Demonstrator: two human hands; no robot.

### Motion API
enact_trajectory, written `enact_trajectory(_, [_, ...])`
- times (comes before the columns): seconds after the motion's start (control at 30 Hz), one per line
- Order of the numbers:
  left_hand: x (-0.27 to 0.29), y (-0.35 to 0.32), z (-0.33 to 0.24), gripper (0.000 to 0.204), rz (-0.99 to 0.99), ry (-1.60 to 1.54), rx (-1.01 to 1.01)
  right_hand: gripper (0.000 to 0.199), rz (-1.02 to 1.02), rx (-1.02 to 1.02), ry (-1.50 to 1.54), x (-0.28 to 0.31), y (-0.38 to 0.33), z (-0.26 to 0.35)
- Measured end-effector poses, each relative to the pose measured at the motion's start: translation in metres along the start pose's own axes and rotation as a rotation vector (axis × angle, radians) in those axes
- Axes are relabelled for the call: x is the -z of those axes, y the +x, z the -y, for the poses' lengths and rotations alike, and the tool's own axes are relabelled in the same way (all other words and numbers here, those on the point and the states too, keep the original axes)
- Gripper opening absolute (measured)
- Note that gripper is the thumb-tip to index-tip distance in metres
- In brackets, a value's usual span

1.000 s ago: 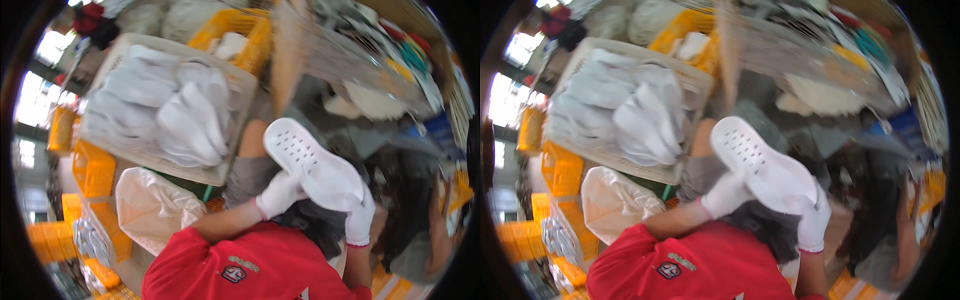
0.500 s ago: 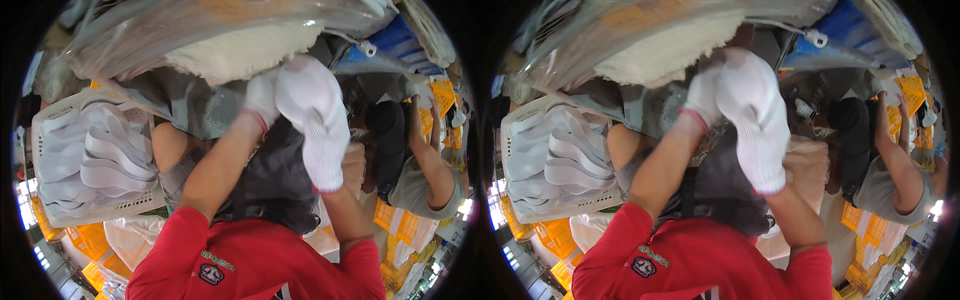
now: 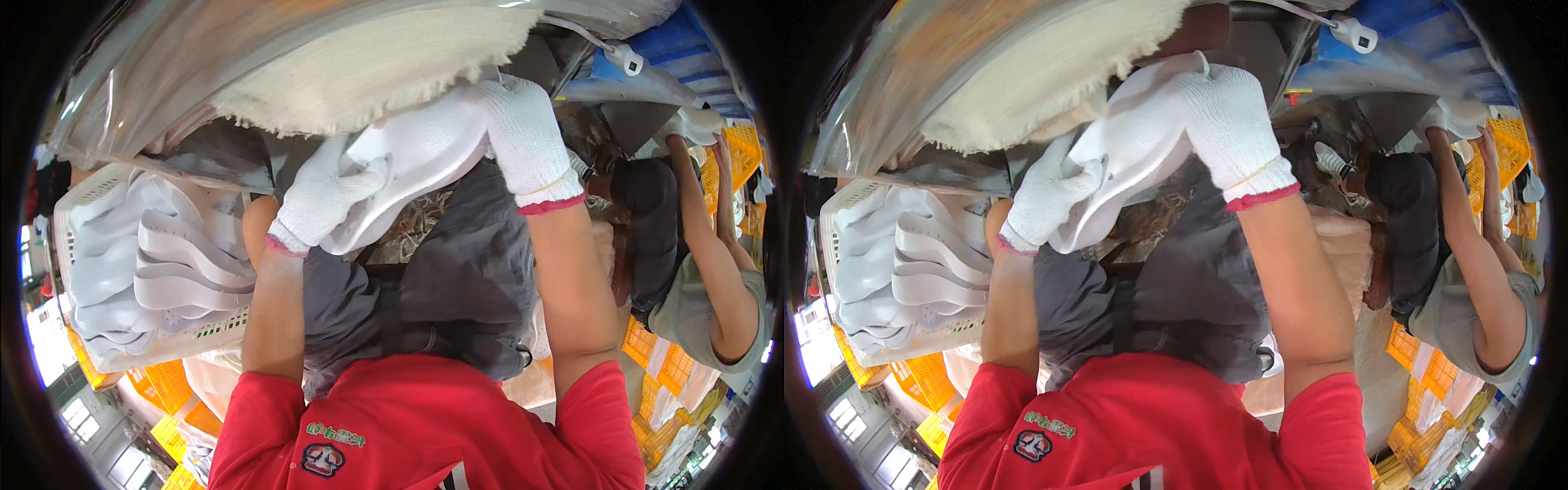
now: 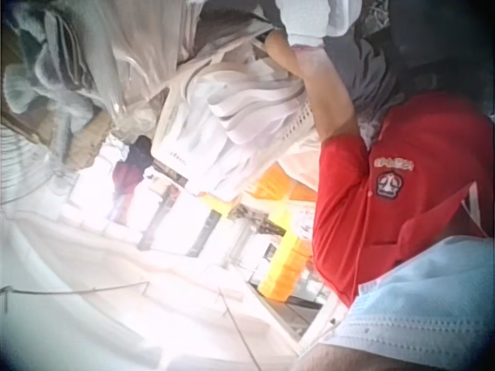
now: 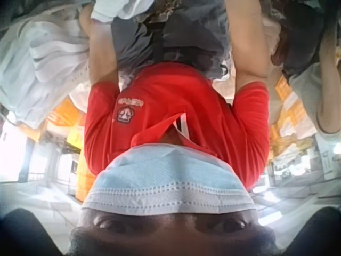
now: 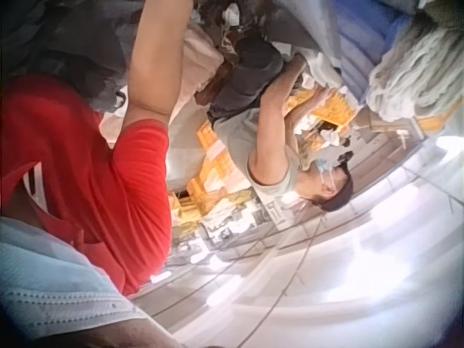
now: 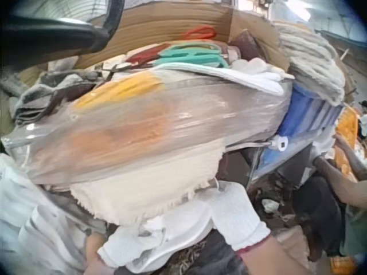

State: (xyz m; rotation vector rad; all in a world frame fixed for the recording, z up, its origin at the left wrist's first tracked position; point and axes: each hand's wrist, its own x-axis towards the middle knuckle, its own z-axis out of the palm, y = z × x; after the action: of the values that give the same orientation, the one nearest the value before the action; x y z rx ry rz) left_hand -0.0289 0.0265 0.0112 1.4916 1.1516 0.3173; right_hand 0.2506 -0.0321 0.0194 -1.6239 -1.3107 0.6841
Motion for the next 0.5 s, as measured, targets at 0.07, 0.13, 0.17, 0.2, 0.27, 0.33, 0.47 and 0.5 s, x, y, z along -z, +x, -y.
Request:
enact_trajectory(0.07, [0.001, -0.004, -0.007, 0.061, 0.119, -0.097, -0.013, 0.025, 0.068, -0.068, 0.157, 0.001, 0.007, -0.003])
enact_trajectory(0.13, [0.002, -0.006, -0.007, 0.061, 0.214, -0.189, -0.045, 0.018, 0.014, 0.178, -0.279, 0.002, 0.013, -0.002])
enact_trajectory(0.17, [-0.001, -0.007, -0.005, 0.062, 0.248, -0.256, -0.066, 0.018, 0.032, 0.389, -0.587, 0.003, 0.016, -0.001])
enact_trajectory(0.2, [-0.004, -0.008, -0.002, 0.063, 0.281, -0.323, -0.090, 0.018, 0.052, 0.542, -0.937, 0.004, 0.017, 0.002])
enact_trajectory(0.27, [-0.022, -0.008, 0.002, 0.066, 0.283, -0.510, -0.117, 0.020, 0.097, 0.575, -0.985, 0.006, 0.015, 0.011])
enact_trajectory(0.33, [-0.050, -0.007, 0.001, 0.066, 0.258, -0.621, -0.097, 0.024, 0.107, 0.420, -0.841, 0.007, 0.004, 0.024])
enact_trajectory(0.47, [-0.116, 0.002, -0.017, 0.044, 0.033, -0.851, -0.117, 0.042, 0.008, -0.396, 0.489, 0.012, -0.050, 0.066])
enact_trajectory(0.5, [-0.130, 0.008, -0.024, 0.041, 0.009, -0.956, -0.140, 0.044, 0.017, -0.514, 0.408, 0.016, -0.065, 0.079])
